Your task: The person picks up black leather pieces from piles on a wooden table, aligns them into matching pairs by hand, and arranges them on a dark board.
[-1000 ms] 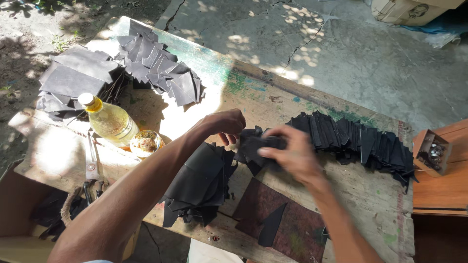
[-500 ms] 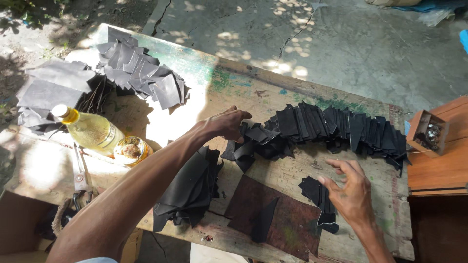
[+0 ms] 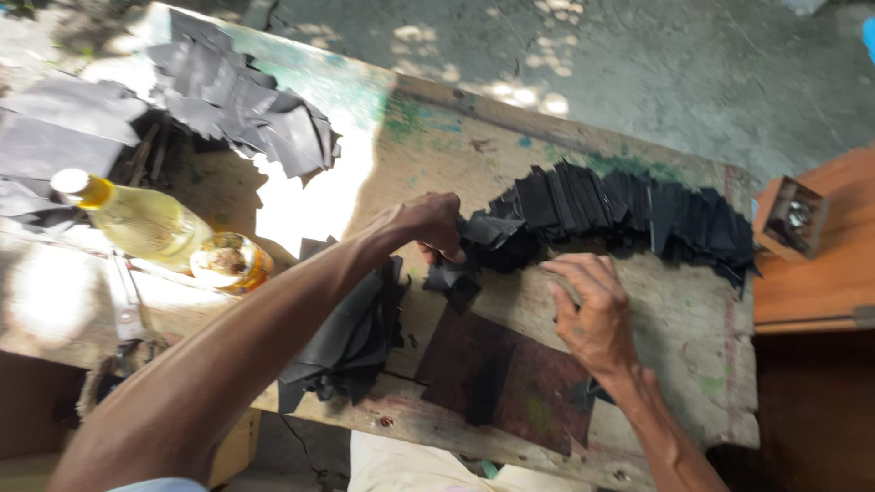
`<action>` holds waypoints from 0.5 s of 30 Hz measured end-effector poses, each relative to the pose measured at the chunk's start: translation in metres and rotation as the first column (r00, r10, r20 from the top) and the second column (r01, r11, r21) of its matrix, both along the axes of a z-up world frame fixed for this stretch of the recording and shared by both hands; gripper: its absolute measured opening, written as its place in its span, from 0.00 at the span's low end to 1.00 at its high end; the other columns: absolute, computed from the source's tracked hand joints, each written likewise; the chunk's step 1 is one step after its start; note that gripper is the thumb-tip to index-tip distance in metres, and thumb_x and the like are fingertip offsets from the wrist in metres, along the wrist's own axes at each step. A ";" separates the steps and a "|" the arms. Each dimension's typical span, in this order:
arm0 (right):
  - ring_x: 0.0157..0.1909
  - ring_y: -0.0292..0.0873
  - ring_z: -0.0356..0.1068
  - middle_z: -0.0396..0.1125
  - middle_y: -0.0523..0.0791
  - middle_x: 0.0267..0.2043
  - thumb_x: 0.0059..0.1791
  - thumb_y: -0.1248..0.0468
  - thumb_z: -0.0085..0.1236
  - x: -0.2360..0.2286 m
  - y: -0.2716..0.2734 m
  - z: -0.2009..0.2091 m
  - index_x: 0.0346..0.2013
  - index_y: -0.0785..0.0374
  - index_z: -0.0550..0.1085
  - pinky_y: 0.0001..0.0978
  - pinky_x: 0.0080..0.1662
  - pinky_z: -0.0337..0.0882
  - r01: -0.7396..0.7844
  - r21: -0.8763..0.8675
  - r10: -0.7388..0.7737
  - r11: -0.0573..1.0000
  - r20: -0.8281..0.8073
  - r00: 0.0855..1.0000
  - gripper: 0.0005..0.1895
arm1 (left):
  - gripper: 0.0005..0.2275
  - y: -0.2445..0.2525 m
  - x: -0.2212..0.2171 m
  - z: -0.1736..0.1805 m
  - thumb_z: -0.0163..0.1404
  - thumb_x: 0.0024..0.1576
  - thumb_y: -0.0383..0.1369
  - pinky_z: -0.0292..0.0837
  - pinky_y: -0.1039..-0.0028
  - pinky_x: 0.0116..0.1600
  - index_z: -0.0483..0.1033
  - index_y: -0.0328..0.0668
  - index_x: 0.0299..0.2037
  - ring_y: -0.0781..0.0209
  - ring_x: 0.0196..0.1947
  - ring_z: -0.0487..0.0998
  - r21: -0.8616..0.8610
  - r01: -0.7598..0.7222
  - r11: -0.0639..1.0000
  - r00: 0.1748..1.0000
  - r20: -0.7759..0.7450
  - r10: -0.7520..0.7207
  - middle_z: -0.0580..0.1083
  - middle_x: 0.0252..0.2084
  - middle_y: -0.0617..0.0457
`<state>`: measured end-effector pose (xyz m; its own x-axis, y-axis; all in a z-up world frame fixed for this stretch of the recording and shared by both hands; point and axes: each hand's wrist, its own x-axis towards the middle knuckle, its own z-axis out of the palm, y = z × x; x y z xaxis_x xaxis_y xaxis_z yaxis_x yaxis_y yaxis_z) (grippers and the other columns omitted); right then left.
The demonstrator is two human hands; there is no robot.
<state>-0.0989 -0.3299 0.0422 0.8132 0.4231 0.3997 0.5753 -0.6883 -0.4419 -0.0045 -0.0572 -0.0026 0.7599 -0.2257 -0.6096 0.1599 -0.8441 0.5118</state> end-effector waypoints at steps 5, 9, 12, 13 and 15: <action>0.47 0.45 0.75 0.76 0.47 0.47 0.52 0.68 0.57 -0.023 -0.100 -0.009 0.48 0.63 0.79 0.36 0.46 0.76 0.362 0.054 -0.328 0.931 -0.317 0.890 0.11 | 0.15 -0.009 -0.001 0.045 0.68 0.47 0.32 0.65 0.61 0.57 0.76 0.28 0.31 0.41 0.35 0.81 0.215 0.155 0.964 0.889 0.396 -0.231 0.76 0.32 0.35; 0.47 0.42 0.75 0.75 0.47 0.48 0.53 0.60 0.56 -0.028 -0.123 -0.025 0.55 0.60 0.76 0.37 0.46 0.77 0.505 -0.106 -0.469 0.857 -0.566 0.678 0.16 | 0.16 -0.025 -0.038 0.111 0.60 0.55 0.33 0.76 0.62 0.48 0.73 0.32 0.49 0.52 0.37 0.78 -0.004 0.107 0.994 0.870 0.484 -0.092 0.77 0.45 0.38; 0.46 0.47 0.73 0.68 0.50 0.50 0.50 0.56 0.64 -0.025 -0.110 -0.045 0.65 0.64 0.62 0.43 0.42 0.78 0.508 -0.110 -0.441 0.854 -0.671 0.596 0.33 | 0.17 -0.068 -0.096 0.125 0.48 0.61 0.27 0.81 0.70 0.31 0.76 0.42 0.61 0.55 0.30 0.83 -0.338 0.006 0.941 0.886 0.439 0.152 0.78 0.56 0.43; 0.46 0.48 0.73 0.68 0.52 0.48 0.46 0.58 0.68 -0.023 -0.104 -0.053 0.64 0.67 0.62 0.44 0.43 0.77 0.483 -0.111 -0.442 0.868 -0.614 0.654 0.37 | 0.16 -0.083 -0.115 0.122 0.49 0.61 0.28 0.80 0.69 0.30 0.76 0.41 0.59 0.56 0.34 0.84 -0.313 0.016 0.950 0.881 0.453 0.135 0.77 0.58 0.44; 0.46 0.50 0.72 0.69 0.56 0.46 0.37 0.61 0.76 -0.018 -0.095 -0.066 0.62 0.71 0.63 0.46 0.45 0.75 0.430 -0.125 -0.433 0.894 -0.489 0.758 0.44 | 0.14 -0.109 -0.141 0.106 0.52 0.59 0.29 0.80 0.68 0.37 0.77 0.39 0.55 0.56 0.38 0.86 -0.357 -0.004 0.934 0.885 0.433 0.169 0.79 0.53 0.45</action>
<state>-0.1167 -0.4248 -0.0243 0.9943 -0.0197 -0.1052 -0.0772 -0.8133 -0.5767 -0.1459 -0.1663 0.1029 0.9571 -0.2739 -0.0945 -0.0935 -0.6005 0.7941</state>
